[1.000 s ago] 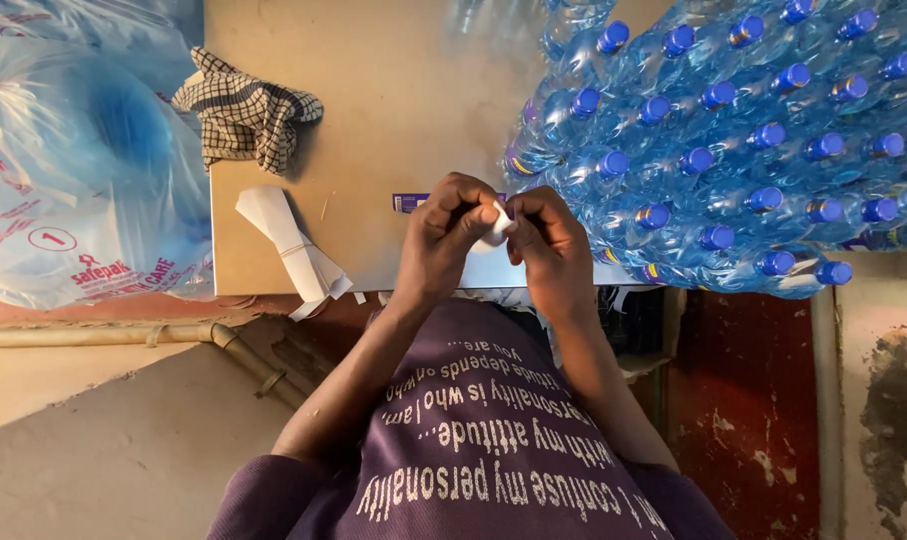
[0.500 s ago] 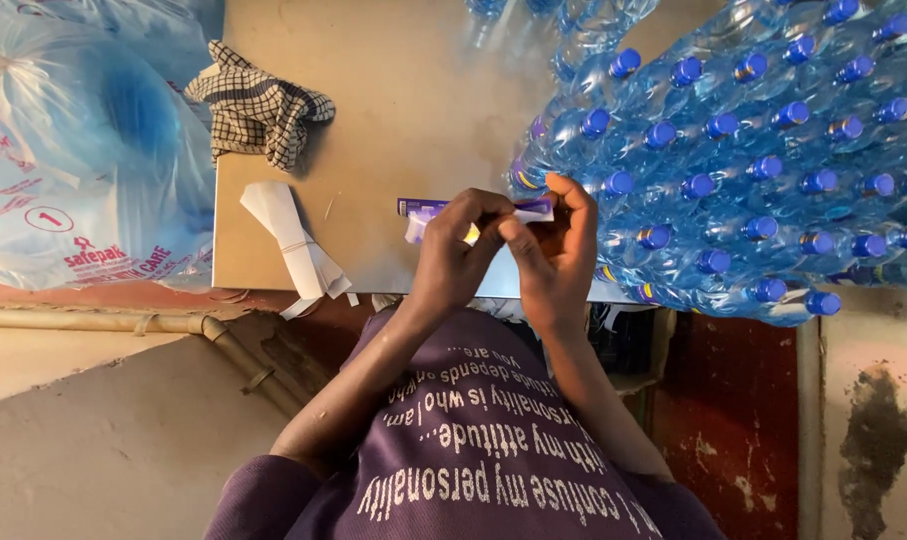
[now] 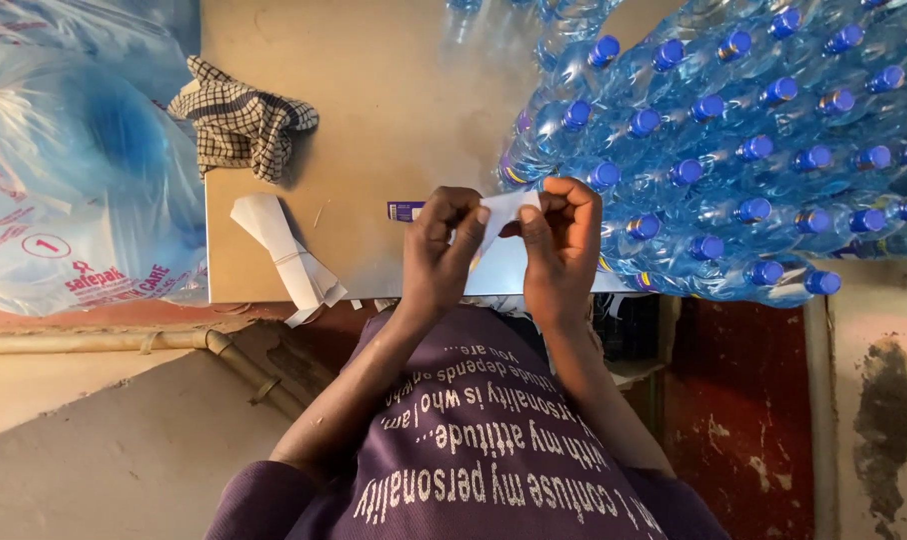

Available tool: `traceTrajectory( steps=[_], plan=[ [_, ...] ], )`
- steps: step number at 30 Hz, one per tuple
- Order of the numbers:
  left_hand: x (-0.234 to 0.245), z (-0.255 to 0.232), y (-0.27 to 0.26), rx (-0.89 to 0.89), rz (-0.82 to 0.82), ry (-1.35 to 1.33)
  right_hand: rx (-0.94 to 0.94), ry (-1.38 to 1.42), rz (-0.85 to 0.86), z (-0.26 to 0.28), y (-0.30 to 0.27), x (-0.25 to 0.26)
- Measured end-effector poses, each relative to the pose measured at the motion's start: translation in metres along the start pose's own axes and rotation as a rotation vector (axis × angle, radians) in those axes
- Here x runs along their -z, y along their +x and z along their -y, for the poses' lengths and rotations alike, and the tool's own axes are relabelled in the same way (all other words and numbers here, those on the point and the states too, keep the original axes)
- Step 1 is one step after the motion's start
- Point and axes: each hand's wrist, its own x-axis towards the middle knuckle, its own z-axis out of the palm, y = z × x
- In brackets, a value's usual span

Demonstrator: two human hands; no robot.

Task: The person is manually labeling plastic water bottles by applying glue to paper labels and wrapping them around the bottles.

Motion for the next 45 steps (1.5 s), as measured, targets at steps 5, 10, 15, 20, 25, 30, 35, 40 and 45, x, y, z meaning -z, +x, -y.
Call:
traceTrajectory(
  steps=[5,10,15,20,25,30,35,40,45],
  plan=[
    [0.008,0.015,0.012,0.114,-0.163,-0.215,-0.165,0.165,-0.011,-0.047,-0.03,0.025],
    [0.021,0.014,0.02,0.102,-0.21,-0.209,-0.365,0.106,0.194,-0.078,-0.068,0.035],
    [0.008,-0.003,0.008,0.02,-0.024,0.025,-0.183,0.011,0.21,-0.005,-0.013,0.031],
    [0.001,-0.011,0.015,-0.083,-0.015,-0.015,-0.09,-0.111,0.216,0.015,0.002,0.011],
    [0.002,-0.021,0.006,-0.067,0.038,0.123,-0.027,-0.069,0.222,0.016,-0.002,-0.007],
    [0.006,0.012,0.005,0.139,-0.008,-0.57,0.027,-0.091,0.162,0.034,-0.003,-0.024],
    [0.013,-0.006,0.017,0.216,-0.208,-0.664,-0.141,0.085,0.054,-0.007,-0.012,-0.012],
    [0.062,0.032,0.03,0.228,-0.389,-0.73,-0.239,0.312,-0.169,-0.002,-0.001,0.004],
    [0.114,0.055,0.035,0.216,-0.544,-0.853,-0.28,0.427,-0.334,-0.011,0.009,0.062]
  ],
)
